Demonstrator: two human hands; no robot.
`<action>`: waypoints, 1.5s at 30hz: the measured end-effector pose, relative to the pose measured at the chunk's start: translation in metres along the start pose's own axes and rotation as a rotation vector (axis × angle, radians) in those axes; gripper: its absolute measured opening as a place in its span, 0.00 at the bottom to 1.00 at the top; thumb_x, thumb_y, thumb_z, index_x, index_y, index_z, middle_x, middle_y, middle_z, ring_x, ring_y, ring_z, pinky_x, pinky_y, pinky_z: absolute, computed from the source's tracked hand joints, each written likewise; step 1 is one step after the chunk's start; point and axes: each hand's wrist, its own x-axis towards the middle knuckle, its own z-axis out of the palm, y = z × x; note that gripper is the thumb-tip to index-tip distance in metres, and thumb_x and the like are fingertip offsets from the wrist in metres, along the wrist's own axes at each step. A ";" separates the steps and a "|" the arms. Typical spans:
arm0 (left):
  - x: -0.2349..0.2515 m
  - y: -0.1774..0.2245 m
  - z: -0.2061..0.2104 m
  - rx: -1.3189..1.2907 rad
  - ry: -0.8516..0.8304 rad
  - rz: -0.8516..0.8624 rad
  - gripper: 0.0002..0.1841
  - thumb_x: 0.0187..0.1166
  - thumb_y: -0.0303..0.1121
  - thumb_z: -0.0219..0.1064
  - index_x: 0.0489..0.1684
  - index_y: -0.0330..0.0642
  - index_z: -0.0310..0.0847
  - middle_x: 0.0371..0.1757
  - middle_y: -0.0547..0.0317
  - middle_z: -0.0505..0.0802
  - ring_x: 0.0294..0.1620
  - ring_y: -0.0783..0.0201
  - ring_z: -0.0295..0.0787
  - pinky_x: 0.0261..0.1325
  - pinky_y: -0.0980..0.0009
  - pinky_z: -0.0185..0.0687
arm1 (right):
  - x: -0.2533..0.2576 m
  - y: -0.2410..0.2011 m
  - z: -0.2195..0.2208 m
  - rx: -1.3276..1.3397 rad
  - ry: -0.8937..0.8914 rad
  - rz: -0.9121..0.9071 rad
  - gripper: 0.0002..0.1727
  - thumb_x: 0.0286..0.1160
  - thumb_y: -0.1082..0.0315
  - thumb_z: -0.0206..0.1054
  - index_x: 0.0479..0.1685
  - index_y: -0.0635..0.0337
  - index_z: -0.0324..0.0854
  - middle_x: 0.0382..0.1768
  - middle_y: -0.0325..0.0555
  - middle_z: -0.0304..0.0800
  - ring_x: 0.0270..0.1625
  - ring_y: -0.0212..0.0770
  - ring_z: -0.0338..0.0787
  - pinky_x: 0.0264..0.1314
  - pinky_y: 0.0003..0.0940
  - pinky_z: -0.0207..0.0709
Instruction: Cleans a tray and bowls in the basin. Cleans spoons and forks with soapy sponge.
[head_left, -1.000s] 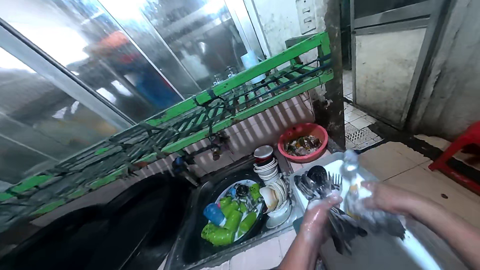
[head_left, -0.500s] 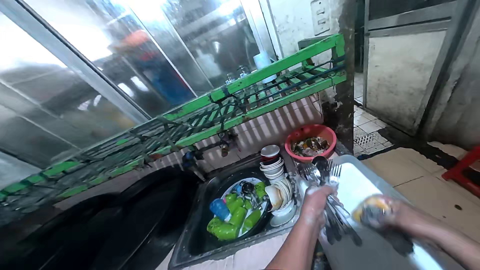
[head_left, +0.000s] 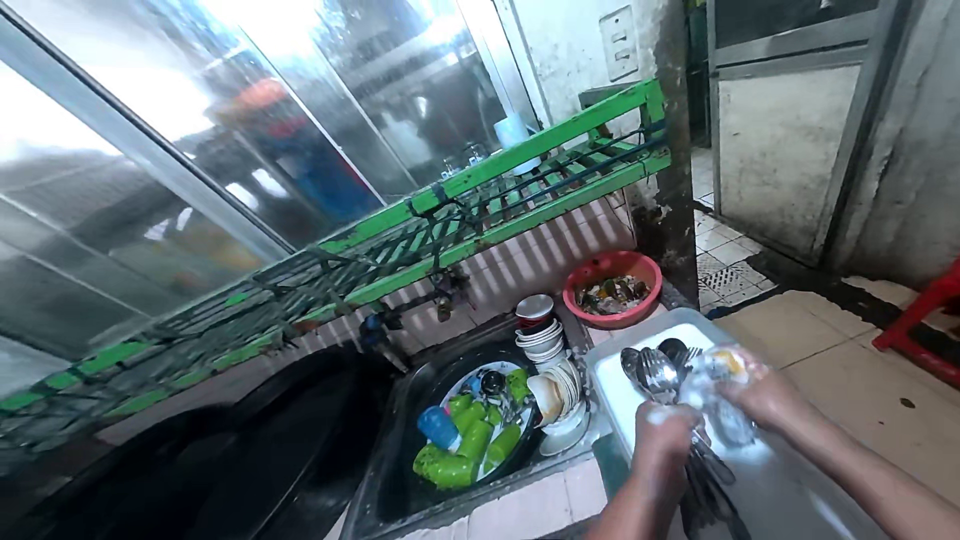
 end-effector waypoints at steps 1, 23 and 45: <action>0.000 -0.003 0.001 -0.027 0.000 -0.021 0.03 0.75 0.24 0.70 0.36 0.33 0.82 0.27 0.53 0.88 0.27 0.63 0.86 0.34 0.65 0.84 | 0.003 -0.002 -0.001 -0.015 0.061 -0.002 0.32 0.71 0.69 0.75 0.78 0.62 0.74 0.69 0.67 0.82 0.73 0.63 0.82 0.76 0.64 0.71; -0.015 -0.003 -0.022 -0.193 -0.129 -0.141 0.09 0.84 0.27 0.65 0.54 0.32 0.77 0.31 0.51 0.89 0.26 0.62 0.88 0.32 0.67 0.88 | 0.018 -0.004 -0.023 0.267 0.182 -0.031 0.24 0.82 0.61 0.69 0.73 0.63 0.77 0.58 0.65 0.87 0.57 0.60 0.88 0.63 0.63 0.78; -0.011 -0.004 -0.020 -0.259 -0.054 -0.048 0.13 0.81 0.19 0.64 0.60 0.28 0.78 0.30 0.53 0.87 0.23 0.67 0.83 0.29 0.73 0.84 | 0.003 -0.010 -0.006 0.428 -0.014 0.134 0.24 0.82 0.58 0.69 0.71 0.60 0.73 0.45 0.54 0.89 0.42 0.44 0.90 0.46 0.44 0.87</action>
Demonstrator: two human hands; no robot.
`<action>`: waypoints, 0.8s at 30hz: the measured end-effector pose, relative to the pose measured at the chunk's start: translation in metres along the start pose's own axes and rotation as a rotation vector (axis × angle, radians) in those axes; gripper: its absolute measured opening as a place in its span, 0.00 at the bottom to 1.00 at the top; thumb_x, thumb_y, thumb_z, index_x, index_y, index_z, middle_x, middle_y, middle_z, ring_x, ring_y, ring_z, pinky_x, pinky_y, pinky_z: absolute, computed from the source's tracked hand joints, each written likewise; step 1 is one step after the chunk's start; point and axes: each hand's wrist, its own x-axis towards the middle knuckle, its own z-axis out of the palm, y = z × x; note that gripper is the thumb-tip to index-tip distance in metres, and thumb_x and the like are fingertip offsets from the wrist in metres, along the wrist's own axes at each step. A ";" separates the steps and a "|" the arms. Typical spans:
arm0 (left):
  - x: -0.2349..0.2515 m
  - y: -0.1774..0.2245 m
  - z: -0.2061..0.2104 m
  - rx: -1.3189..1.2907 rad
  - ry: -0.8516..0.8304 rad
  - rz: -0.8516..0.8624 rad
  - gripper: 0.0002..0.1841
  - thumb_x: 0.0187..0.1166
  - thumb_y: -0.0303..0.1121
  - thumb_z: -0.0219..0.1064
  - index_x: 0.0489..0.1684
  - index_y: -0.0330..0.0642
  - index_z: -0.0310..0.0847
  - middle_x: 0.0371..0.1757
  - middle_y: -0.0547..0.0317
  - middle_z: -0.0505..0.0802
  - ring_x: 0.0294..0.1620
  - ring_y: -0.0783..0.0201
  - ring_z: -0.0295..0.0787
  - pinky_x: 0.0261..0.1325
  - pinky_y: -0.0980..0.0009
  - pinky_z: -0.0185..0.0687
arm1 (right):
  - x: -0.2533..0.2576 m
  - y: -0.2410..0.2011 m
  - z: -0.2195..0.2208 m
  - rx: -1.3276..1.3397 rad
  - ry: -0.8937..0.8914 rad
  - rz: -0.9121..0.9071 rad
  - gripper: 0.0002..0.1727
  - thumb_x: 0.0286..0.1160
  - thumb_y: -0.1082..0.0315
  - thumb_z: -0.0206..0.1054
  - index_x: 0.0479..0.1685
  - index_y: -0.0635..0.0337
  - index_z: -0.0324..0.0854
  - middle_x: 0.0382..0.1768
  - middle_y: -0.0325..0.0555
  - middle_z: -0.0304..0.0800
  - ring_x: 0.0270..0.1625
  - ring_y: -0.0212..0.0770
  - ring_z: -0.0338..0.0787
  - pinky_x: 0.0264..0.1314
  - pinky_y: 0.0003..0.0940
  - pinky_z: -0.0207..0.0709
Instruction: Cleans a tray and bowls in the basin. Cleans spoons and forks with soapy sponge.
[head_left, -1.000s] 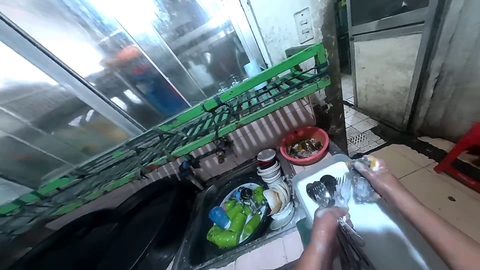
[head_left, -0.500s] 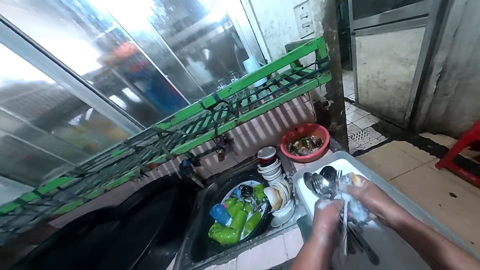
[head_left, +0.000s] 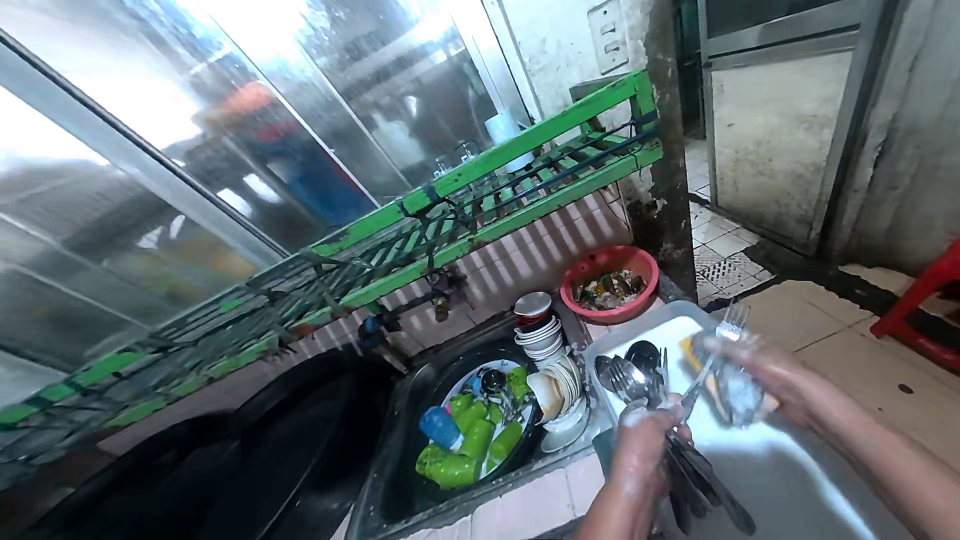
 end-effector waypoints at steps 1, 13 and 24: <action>0.000 0.002 0.001 0.024 0.010 0.016 0.12 0.80 0.19 0.65 0.58 0.27 0.78 0.29 0.53 0.87 0.23 0.67 0.83 0.30 0.73 0.83 | -0.003 0.003 0.006 -0.061 -0.110 0.070 0.27 0.80 0.58 0.71 0.72 0.63 0.72 0.49 0.55 0.88 0.47 0.45 0.90 0.52 0.45 0.86; 0.008 0.018 -0.007 0.059 -0.320 0.061 0.09 0.83 0.27 0.65 0.52 0.34 0.88 0.51 0.54 0.95 0.53 0.64 0.91 0.62 0.63 0.86 | -0.002 -0.008 -0.001 -0.857 -0.740 0.099 0.32 0.76 0.60 0.74 0.75 0.68 0.73 0.64 0.67 0.83 0.68 0.59 0.83 0.73 0.62 0.71; 0.045 0.050 -0.005 -0.281 -0.140 0.029 0.10 0.91 0.31 0.56 0.47 0.34 0.80 0.27 0.57 0.83 0.26 0.61 0.84 0.40 0.60 0.91 | -0.014 0.045 0.005 -1.054 -0.900 0.032 0.32 0.72 0.61 0.78 0.73 0.65 0.74 0.61 0.67 0.84 0.63 0.62 0.86 0.68 0.62 0.75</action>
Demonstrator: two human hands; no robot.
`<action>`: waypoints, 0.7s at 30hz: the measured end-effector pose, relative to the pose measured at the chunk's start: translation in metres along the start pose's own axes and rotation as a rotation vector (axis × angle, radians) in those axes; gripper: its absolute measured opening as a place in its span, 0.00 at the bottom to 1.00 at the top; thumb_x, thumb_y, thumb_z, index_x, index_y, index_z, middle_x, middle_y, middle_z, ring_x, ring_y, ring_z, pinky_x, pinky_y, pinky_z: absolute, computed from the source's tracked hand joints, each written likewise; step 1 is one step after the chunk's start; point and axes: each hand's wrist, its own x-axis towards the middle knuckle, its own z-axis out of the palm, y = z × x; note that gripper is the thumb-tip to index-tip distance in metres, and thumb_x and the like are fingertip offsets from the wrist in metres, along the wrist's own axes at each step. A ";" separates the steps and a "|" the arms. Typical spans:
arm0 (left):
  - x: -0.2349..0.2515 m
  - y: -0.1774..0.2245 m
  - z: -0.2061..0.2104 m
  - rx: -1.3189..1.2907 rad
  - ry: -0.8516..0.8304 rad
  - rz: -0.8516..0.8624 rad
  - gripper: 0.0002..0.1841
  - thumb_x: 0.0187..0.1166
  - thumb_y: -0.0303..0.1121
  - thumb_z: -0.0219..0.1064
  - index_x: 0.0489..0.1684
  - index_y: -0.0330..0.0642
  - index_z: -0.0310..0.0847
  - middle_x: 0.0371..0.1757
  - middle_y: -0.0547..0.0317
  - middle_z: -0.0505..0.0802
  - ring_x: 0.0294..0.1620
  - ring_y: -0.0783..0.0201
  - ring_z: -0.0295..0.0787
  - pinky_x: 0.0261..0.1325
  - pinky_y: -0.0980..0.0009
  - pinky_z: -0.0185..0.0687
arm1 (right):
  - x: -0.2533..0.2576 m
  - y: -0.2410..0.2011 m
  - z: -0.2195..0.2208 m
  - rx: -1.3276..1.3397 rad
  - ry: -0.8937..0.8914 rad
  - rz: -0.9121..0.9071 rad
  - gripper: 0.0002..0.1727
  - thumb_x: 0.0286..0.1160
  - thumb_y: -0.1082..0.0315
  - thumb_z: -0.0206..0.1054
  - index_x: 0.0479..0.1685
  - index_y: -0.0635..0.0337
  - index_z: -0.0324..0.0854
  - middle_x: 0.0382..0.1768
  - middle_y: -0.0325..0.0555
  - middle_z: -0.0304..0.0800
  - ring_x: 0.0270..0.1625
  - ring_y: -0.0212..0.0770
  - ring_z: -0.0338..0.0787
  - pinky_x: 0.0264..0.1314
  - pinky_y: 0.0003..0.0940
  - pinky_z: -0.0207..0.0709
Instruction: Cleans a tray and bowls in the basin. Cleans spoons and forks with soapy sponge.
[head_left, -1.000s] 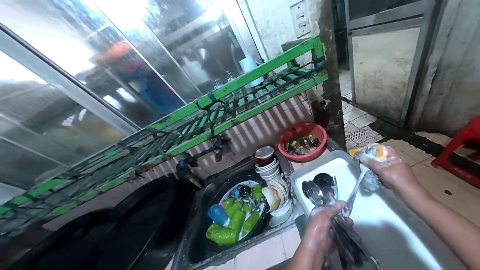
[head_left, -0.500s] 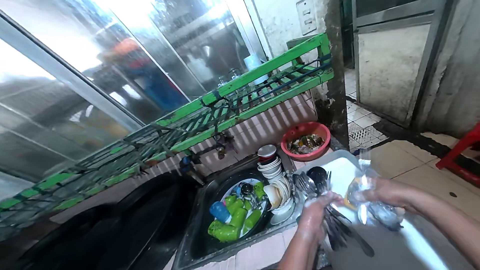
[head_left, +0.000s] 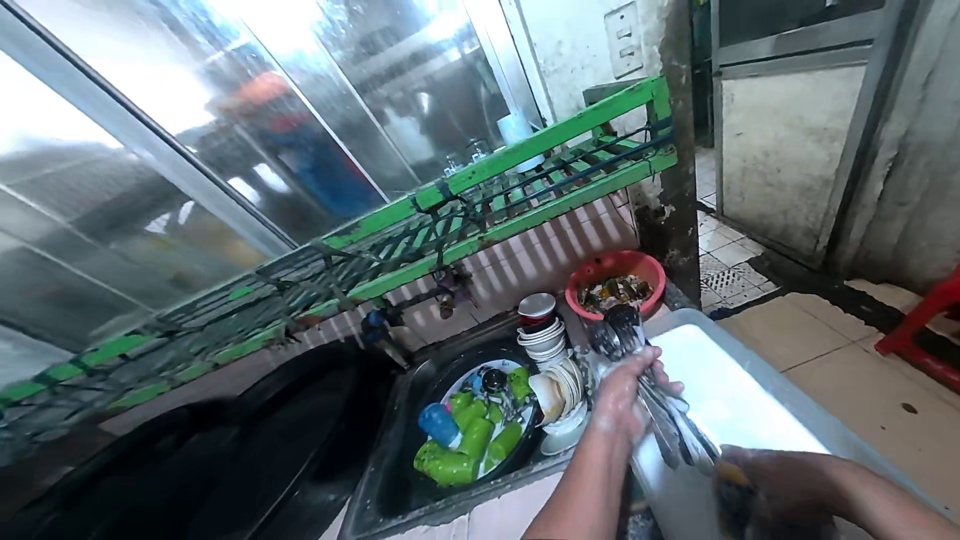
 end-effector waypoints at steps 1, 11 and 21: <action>-0.001 0.003 -0.002 0.016 0.032 0.008 0.12 0.92 0.32 0.54 0.48 0.34 0.81 0.29 0.56 0.84 0.26 0.60 0.85 0.39 0.60 0.91 | -0.007 0.002 -0.003 0.029 0.090 0.022 0.30 0.71 0.63 0.79 0.71 0.66 0.77 0.60 0.67 0.85 0.64 0.63 0.85 0.68 0.62 0.75; -0.026 -0.036 0.019 0.458 0.082 0.007 0.06 0.83 0.24 0.60 0.49 0.33 0.80 0.36 0.53 0.89 0.36 0.64 0.87 0.42 0.67 0.85 | -0.041 -0.031 -0.043 0.727 0.871 -0.181 0.32 0.57 0.71 0.83 0.68 0.59 0.81 0.72 0.48 0.81 0.68 0.43 0.85 0.69 0.45 0.81; -0.027 -0.036 0.005 0.080 -0.109 -0.174 0.08 0.89 0.30 0.59 0.43 0.35 0.78 0.26 0.56 0.84 0.23 0.62 0.85 0.32 0.65 0.90 | -0.028 -0.016 -0.035 1.453 1.106 -0.491 0.24 0.65 0.85 0.65 0.62 0.61 0.75 0.38 0.46 0.93 0.34 0.37 0.94 0.36 0.33 0.91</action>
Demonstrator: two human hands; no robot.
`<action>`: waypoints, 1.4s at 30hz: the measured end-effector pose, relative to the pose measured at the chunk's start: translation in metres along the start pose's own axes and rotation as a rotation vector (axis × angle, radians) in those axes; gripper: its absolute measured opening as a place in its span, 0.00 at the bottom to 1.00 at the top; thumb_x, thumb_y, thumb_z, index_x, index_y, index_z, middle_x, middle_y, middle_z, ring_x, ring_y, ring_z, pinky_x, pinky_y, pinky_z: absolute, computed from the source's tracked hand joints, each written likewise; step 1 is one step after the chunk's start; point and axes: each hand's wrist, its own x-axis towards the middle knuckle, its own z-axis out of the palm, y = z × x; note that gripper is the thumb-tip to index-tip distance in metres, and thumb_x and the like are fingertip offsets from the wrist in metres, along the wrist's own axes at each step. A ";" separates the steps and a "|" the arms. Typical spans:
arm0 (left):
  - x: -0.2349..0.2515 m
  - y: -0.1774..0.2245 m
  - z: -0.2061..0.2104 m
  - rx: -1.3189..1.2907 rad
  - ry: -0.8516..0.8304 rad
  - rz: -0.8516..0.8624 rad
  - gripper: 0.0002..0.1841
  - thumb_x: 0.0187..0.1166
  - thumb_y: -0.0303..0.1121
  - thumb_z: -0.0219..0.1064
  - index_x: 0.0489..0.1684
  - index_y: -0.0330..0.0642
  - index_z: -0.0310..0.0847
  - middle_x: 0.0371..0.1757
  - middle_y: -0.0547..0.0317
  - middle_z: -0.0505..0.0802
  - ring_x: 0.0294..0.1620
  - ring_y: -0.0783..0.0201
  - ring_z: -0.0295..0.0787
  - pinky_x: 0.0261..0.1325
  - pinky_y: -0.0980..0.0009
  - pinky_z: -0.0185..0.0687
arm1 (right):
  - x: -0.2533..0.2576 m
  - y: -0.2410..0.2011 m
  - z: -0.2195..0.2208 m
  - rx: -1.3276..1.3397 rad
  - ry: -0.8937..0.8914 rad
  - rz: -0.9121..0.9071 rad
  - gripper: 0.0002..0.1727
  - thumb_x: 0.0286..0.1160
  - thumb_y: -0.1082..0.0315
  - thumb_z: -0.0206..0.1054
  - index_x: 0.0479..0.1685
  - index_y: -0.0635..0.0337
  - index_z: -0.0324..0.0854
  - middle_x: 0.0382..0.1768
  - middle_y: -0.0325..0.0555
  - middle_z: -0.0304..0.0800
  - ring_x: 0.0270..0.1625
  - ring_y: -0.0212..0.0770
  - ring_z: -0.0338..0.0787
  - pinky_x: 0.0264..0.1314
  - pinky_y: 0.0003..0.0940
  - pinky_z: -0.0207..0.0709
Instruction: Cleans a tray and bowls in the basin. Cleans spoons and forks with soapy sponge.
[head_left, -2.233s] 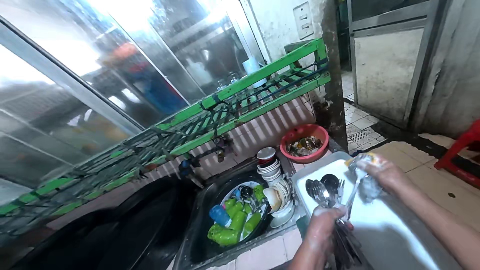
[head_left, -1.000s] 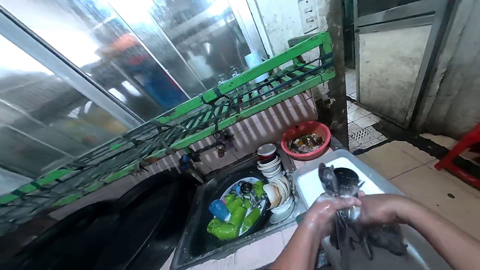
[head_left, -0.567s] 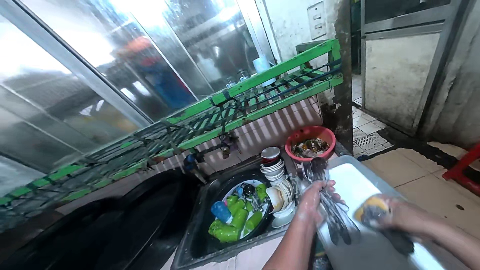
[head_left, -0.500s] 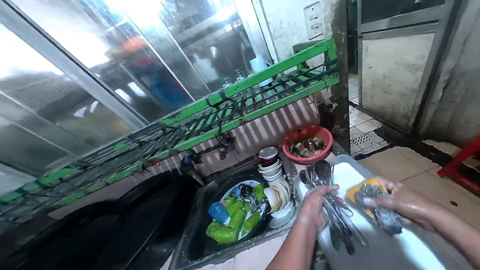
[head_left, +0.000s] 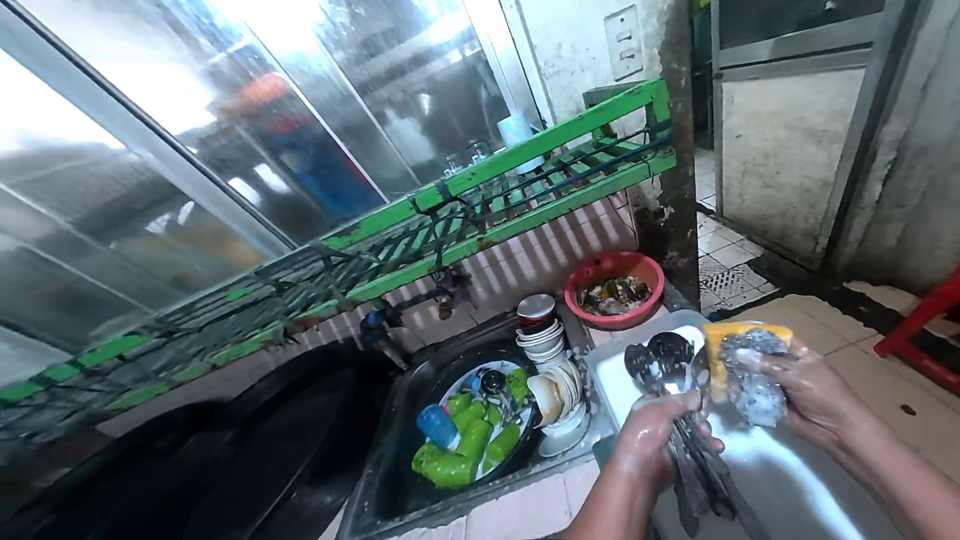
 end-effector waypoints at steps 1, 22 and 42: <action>0.000 0.001 0.001 0.002 0.021 0.019 0.08 0.89 0.30 0.59 0.42 0.35 0.77 0.24 0.56 0.83 0.22 0.63 0.84 0.30 0.67 0.89 | 0.000 0.002 -0.004 0.079 -0.030 0.004 0.22 0.64 0.81 0.65 0.60 0.59 0.75 0.36 0.45 0.93 0.33 0.37 0.94 0.35 0.34 0.92; 0.003 -0.021 -0.007 0.070 0.102 -0.005 0.11 0.91 0.32 0.56 0.39 0.37 0.78 0.21 0.59 0.82 0.19 0.66 0.82 0.26 0.71 0.85 | 0.031 -0.020 0.020 -1.066 0.008 -0.082 0.33 0.70 0.61 0.80 0.74 0.63 0.74 0.59 0.68 0.87 0.61 0.66 0.87 0.66 0.70 0.75; 0.004 -0.024 0.020 0.184 0.394 0.128 0.08 0.79 0.22 0.68 0.50 0.29 0.76 0.30 0.49 0.87 0.22 0.63 0.84 0.27 0.69 0.85 | 0.028 0.012 0.020 -1.095 -0.044 0.124 0.34 0.75 0.62 0.75 0.80 0.62 0.71 0.64 0.71 0.84 0.68 0.67 0.84 0.72 0.67 0.72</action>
